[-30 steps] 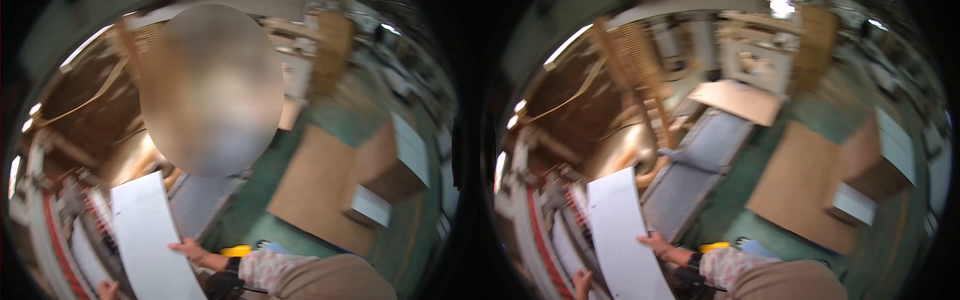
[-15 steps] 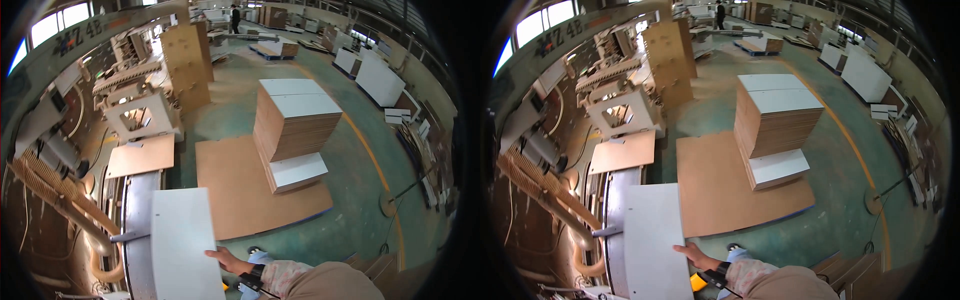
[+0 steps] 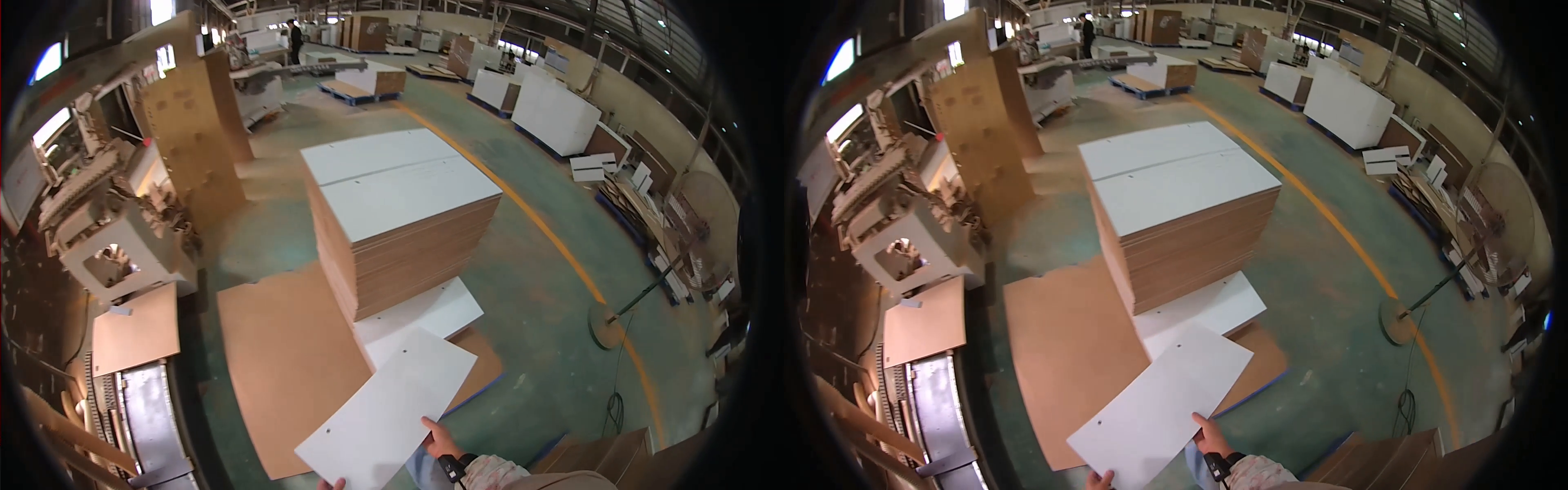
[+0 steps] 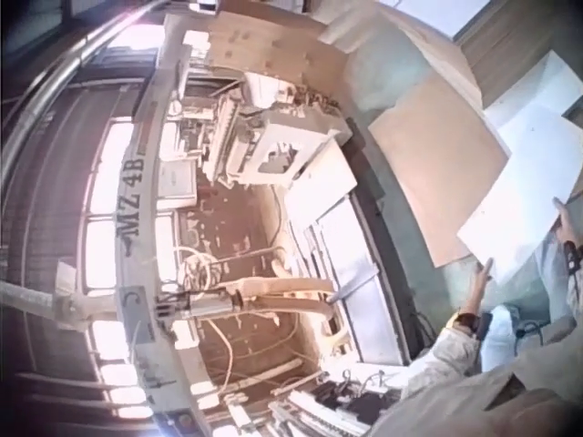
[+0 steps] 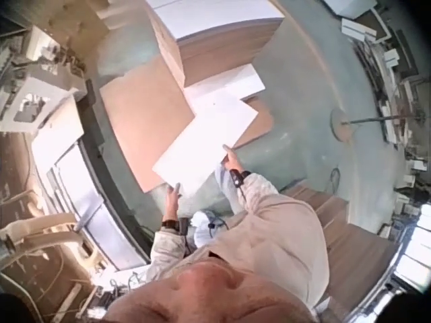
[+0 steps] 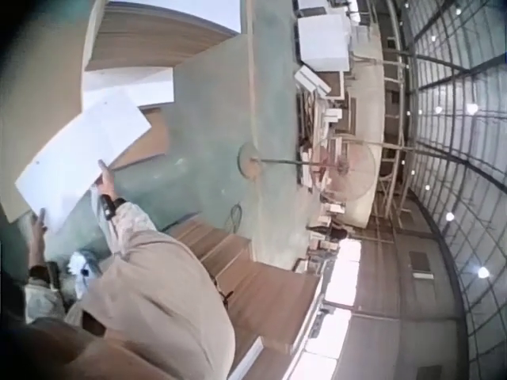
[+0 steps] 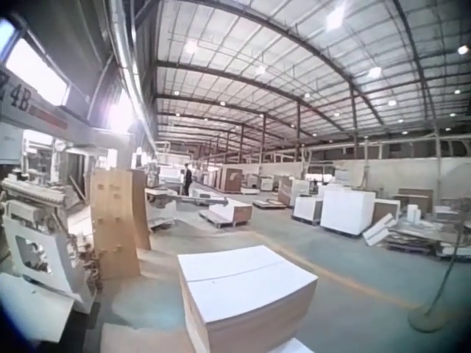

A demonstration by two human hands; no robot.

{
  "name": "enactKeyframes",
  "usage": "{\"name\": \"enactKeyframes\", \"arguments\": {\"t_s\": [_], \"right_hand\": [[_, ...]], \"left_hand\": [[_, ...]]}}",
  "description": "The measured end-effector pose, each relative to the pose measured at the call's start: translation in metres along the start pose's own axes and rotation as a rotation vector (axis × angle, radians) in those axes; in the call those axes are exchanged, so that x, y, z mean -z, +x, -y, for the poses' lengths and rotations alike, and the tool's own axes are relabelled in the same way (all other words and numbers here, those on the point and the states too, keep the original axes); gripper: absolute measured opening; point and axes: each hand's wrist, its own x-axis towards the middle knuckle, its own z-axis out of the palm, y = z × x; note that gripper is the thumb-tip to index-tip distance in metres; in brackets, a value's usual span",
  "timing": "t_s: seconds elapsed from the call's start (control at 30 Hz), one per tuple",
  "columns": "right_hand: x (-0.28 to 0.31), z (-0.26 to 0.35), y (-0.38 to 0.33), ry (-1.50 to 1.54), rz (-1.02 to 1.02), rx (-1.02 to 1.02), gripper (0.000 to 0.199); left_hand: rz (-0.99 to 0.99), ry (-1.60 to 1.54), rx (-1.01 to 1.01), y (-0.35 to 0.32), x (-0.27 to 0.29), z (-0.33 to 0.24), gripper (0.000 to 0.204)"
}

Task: Picking up wooden panels from a stack and feeding them into an automated edge banding machine, then placing processed panels onto another stack.

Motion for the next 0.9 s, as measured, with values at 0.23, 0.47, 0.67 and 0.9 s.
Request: {"name": "enactKeyframes", "arguments": {"t_s": [0.23, 0.47, 0.67, 0.9], "right_hand": [[0.087, 0.073, 0.185, 0.243, -0.287, 0.104, 0.017], [0.161, 0.094, 0.313, -0.035, -0.333, 0.234, 0.013], [0.153, 0.091, 0.353, -1.549, -0.391, 0.636, 0.026], [0.115, 0.126, 0.401, -0.157, -0.450, 0.237, 0.028]], "left_hand": [[0.170, 0.061, -0.072, 0.242, -0.143, -0.049, 0.028], [0.041, 0.055, -0.069, 0.351, -0.228, -0.036, 0.028], [-0.010, -0.262, 0.225, 0.363, -0.256, -0.021, 0.036], [-0.033, -0.429, -0.047, 0.415, -0.286, -0.032, 0.035]]}}
